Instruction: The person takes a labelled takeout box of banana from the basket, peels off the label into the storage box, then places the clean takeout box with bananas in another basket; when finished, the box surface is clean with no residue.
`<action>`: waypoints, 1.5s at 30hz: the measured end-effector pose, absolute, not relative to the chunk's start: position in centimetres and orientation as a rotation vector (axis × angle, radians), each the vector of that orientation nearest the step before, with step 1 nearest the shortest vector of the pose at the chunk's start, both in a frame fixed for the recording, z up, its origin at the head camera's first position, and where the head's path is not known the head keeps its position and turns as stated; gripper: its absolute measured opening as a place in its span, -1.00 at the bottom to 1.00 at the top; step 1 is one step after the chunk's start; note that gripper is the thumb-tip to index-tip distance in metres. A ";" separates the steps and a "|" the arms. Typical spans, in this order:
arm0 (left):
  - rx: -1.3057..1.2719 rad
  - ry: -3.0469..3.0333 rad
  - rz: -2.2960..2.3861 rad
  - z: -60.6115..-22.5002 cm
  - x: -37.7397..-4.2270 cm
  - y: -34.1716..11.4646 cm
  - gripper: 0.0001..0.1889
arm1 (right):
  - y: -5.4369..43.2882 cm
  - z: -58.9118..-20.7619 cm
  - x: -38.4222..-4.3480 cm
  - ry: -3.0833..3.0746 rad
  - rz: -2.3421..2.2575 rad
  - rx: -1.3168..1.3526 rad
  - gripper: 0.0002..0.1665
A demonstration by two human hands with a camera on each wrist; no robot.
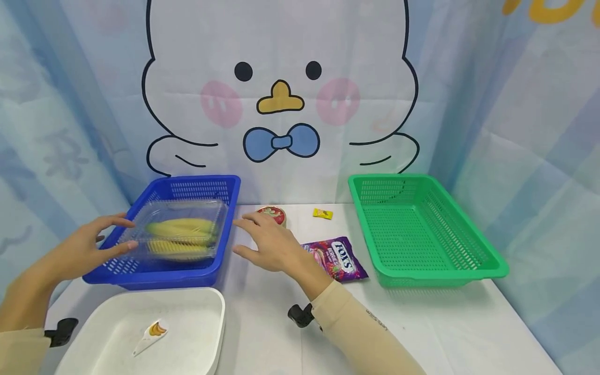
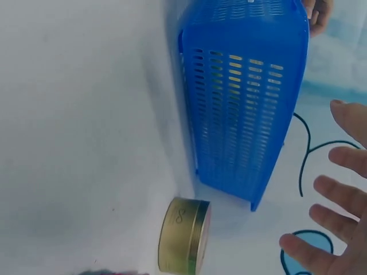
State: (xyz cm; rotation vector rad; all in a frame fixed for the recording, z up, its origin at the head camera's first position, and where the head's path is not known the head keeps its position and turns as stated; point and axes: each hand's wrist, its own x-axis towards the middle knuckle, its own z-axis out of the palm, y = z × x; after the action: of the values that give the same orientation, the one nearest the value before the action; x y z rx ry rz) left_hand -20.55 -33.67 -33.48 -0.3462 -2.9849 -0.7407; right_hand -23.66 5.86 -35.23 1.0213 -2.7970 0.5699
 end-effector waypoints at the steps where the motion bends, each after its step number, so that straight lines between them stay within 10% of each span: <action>1: -0.356 -2.979 -0.728 -33.4 -20.4 -33.4 -0.30 | 6.1 -35.2 -23.5 -2.798 0.577 1.017 -0.27; 45: -0.690 -2.884 -0.757 -31.3 -16.9 -24.8 -0.32 | 18.1 -35.6 -19.1 -2.671 0.581 0.934 -0.29</action>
State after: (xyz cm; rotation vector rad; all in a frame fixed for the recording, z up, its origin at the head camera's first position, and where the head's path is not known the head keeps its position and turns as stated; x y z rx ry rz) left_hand -16.89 -24.84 -31.32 -0.6902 -2.8843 -0.7568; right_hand -19.12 18.10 -35.55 0.9337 -2.6713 0.5814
